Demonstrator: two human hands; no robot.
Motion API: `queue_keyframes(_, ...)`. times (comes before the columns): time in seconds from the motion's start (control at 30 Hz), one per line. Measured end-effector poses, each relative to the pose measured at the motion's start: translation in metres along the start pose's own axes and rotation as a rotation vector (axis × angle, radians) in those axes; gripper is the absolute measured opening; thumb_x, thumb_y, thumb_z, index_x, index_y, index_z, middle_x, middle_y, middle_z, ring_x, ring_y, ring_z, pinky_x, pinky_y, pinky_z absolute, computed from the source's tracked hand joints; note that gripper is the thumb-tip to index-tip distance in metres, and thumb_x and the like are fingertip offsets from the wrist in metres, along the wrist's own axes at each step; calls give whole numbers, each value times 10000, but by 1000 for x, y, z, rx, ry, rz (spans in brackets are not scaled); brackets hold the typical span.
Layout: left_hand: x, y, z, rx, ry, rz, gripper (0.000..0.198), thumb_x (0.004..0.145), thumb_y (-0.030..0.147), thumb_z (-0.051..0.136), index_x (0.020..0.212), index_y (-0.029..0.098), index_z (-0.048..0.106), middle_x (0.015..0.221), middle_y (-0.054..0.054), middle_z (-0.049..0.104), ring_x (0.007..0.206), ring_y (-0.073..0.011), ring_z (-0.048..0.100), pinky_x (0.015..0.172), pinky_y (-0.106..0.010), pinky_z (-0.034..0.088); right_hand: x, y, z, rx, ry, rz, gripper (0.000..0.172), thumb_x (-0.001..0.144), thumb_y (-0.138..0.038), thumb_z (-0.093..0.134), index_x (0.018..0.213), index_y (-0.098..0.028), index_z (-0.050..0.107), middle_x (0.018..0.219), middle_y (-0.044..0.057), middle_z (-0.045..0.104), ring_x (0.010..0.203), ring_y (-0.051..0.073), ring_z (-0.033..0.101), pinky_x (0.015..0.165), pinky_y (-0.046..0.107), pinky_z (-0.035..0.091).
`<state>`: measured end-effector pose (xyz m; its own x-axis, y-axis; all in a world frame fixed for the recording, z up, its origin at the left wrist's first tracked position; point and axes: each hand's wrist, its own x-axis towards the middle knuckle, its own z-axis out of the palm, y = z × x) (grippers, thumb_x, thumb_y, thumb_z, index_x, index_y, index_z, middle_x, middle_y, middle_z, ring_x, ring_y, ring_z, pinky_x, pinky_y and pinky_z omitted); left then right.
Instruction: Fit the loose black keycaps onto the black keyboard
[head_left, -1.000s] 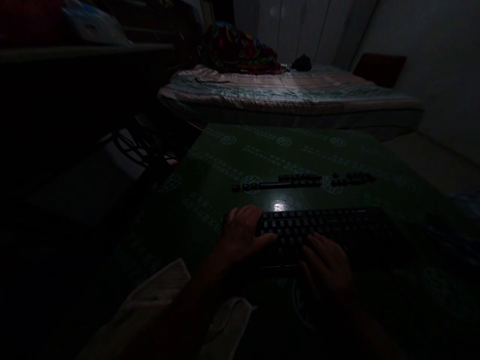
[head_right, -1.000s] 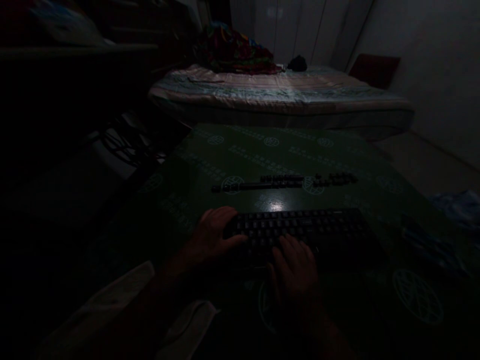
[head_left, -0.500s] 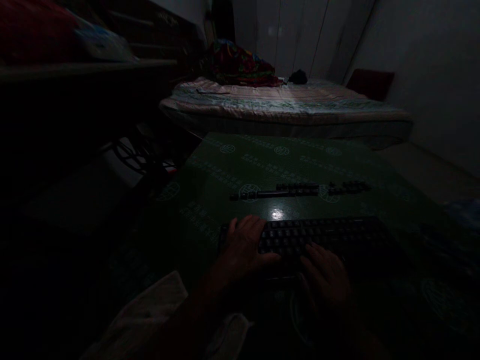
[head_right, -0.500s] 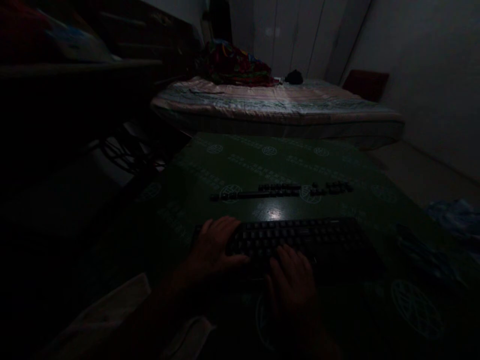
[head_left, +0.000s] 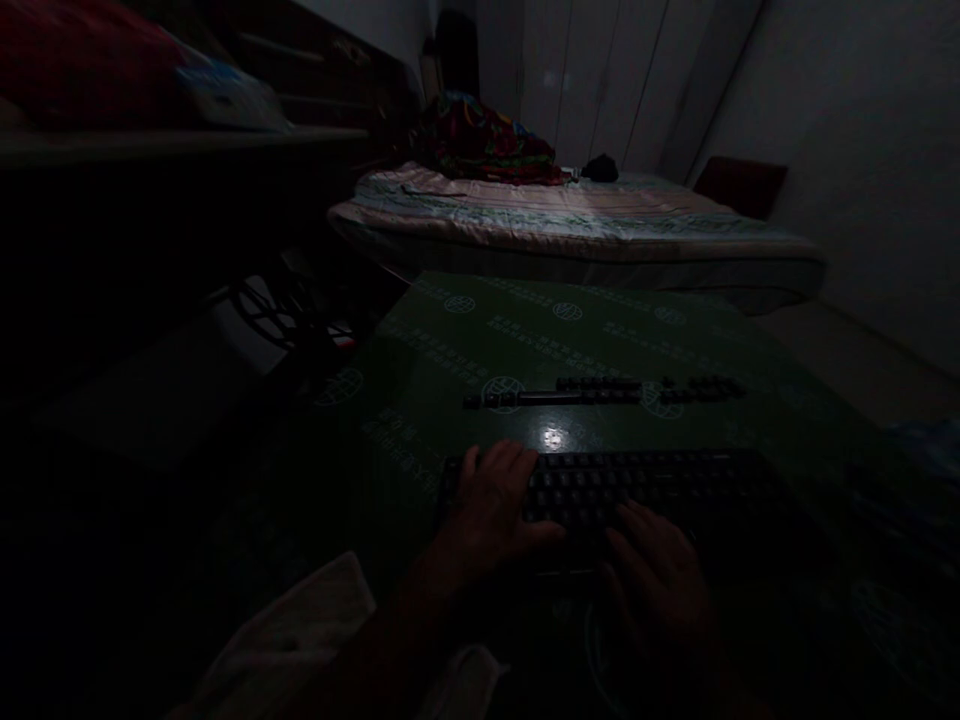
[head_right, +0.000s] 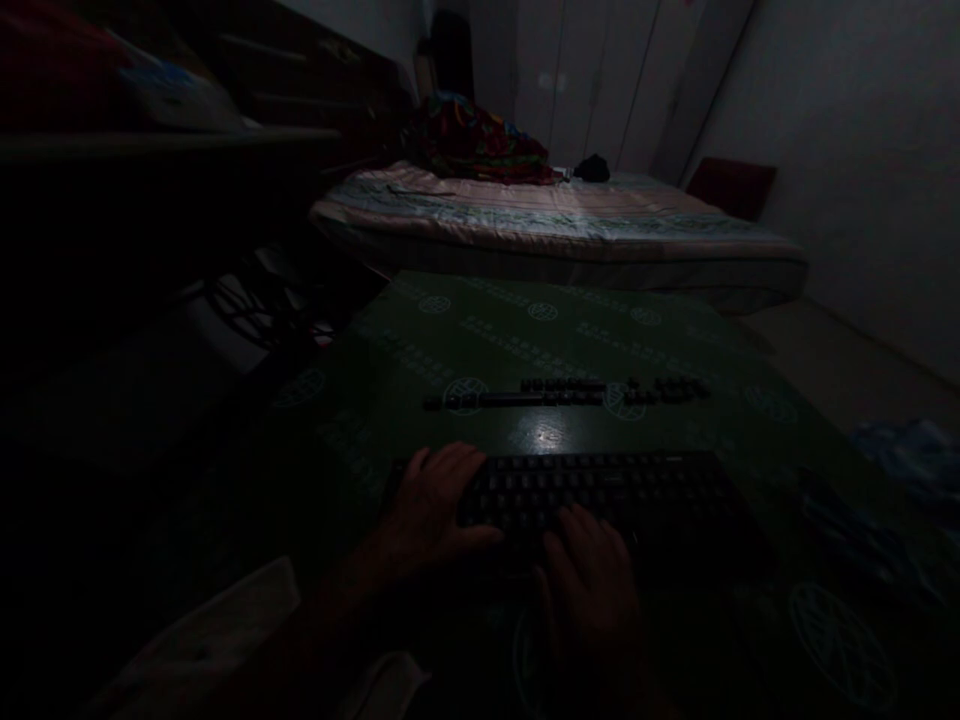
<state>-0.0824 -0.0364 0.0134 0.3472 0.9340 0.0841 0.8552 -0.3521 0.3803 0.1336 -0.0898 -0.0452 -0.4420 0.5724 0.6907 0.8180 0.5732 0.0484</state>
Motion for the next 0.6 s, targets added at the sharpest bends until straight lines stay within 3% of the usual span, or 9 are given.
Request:
queue_keyframes(0.2,-2,-4,5,0,13,15,642,646,502,733,1159,196,498,1282,-135,532,1223,-326,437,1047,-583,209,14,12,-17,30,1,-78,242,839,-206,543,1070,-143,584,1143,162,594,1095,276,544,822,423,493)
queue_keyframes(0.3,-3,-4,4,-9,13,7,639,645,503,733,1159,202,499,1275,-130,539,1220,-316,442,1055,-579,205,38,24,-17,95,35,-44,182,854,-221,530,1013,-178,608,1136,136,605,1108,257,541,860,417,480)
queue_keyframes(0.4,-4,-2,2,-24,-8,-9,644,650,487,733,1177,199,499,1301,-134,523,1246,-316,421,1070,-584,189,73,44,-2,150,42,-6,170,874,-221,482,921,-189,642,1072,119,638,1038,237,578,835,394,488)
queue_keyframes(0.5,-4,0,0,-39,-47,-41,675,655,471,734,1215,185,488,1341,-143,494,1281,-323,388,1082,-596,168,113,68,25,179,-84,4,211,867,-245,477,846,-193,680,989,106,668,939,223,609,789,361,492)
queue_keyframes(0.6,-4,0,1,-41,-65,-57,740,645,485,741,1251,158,470,1360,-167,474,1299,-339,364,1080,-613,166,148,88,54,176,-431,119,221,835,-190,484,833,-191,705,951,91,677,890,192,611,773,293,465)
